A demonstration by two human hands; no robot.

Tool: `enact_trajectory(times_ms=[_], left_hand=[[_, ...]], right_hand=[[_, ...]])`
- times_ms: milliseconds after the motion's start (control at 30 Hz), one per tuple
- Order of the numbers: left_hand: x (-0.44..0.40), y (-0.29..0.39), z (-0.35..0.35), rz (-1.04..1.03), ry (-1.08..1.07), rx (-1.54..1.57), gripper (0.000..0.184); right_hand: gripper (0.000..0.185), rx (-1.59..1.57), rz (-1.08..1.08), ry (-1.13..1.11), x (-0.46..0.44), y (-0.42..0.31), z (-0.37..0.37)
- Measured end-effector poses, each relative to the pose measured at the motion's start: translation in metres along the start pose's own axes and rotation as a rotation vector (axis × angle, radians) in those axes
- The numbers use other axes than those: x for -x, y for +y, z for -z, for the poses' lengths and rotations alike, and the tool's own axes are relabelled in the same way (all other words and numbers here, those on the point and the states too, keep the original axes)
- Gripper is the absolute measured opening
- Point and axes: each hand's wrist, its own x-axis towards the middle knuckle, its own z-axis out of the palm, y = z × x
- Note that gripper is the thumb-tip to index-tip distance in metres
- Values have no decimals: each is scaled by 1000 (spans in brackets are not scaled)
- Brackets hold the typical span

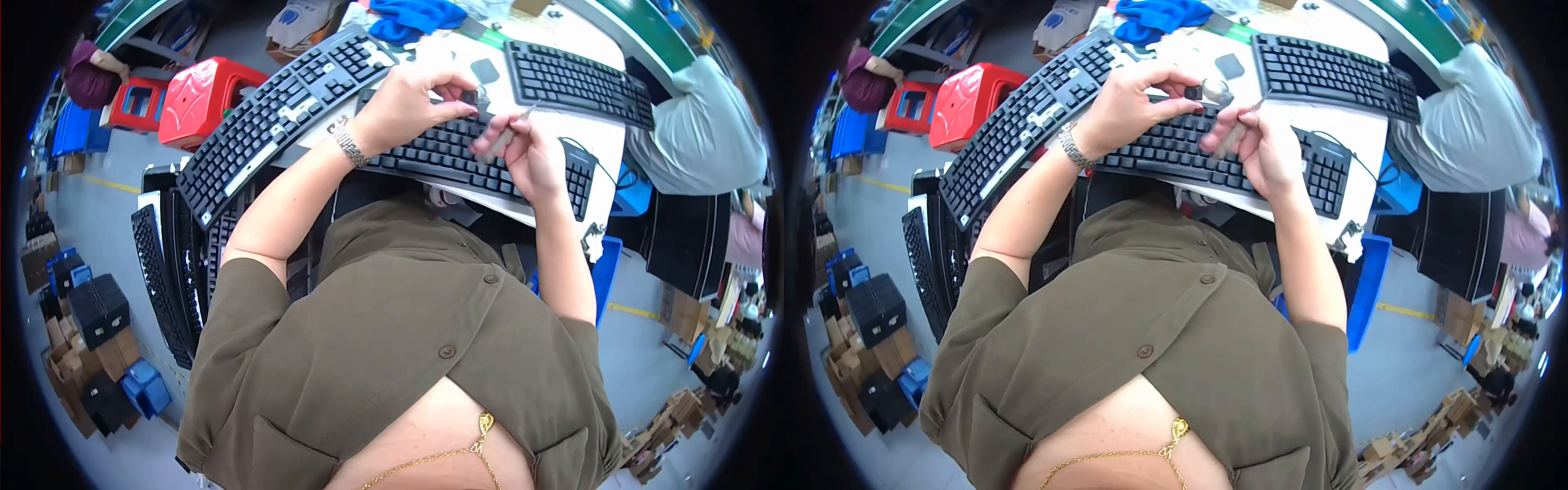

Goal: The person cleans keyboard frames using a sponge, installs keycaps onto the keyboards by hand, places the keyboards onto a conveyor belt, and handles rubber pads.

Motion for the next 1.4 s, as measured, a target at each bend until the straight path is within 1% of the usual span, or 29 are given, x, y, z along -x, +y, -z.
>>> enact_trajectory(times_ms=[33, 67, 167, 233, 367, 567, 700, 900, 1033, 1067, 1200, 1400], left_hand=[[-2, 3, -11, 52, -23, 68, 27], [-3, 6, -20, 42, -34, 75, 27], [-9, 14, -48, 114, -96, 136, 26], [-12, 17, -66, 137, -124, 163, 25], [-21, 20, -97, -201, -260, -46, 27], [-10, 34, -132, -257, -337, -68, 27], [17, 30, -150, -29, -247, 104, 25], [13, 20, -169, -20, -260, 91, 21], [-12, 11, -184, 125, -283, -8, 18], [-17, 8, -189, 122, -286, -9, 18], [-24, -9, -208, -280, -131, -259, 16], [-21, -15, -214, -292, -136, -299, 16]], right_hand=[[33, -20, -23, 8, 12, -3, 9], [33, -20, -11, 20, 25, -8, 18], [31, 2, 41, 108, 64, -22, 49], [30, 10, 60, 148, 80, -29, 55], [24, 178, 13, 428, 101, -35, 48], [19, 255, 116, 460, 107, -5, 54], [18, 166, 81, 505, 122, 13, 61], [20, 74, 97, 581, 131, 21, 69], [21, 147, 134, 656, 141, 8, 78], [21, 145, 138, 657, 144, 6, 82], [23, 170, 153, 677, 158, 6, 93], [24, 163, 120, 700, 168, 11, 97]])
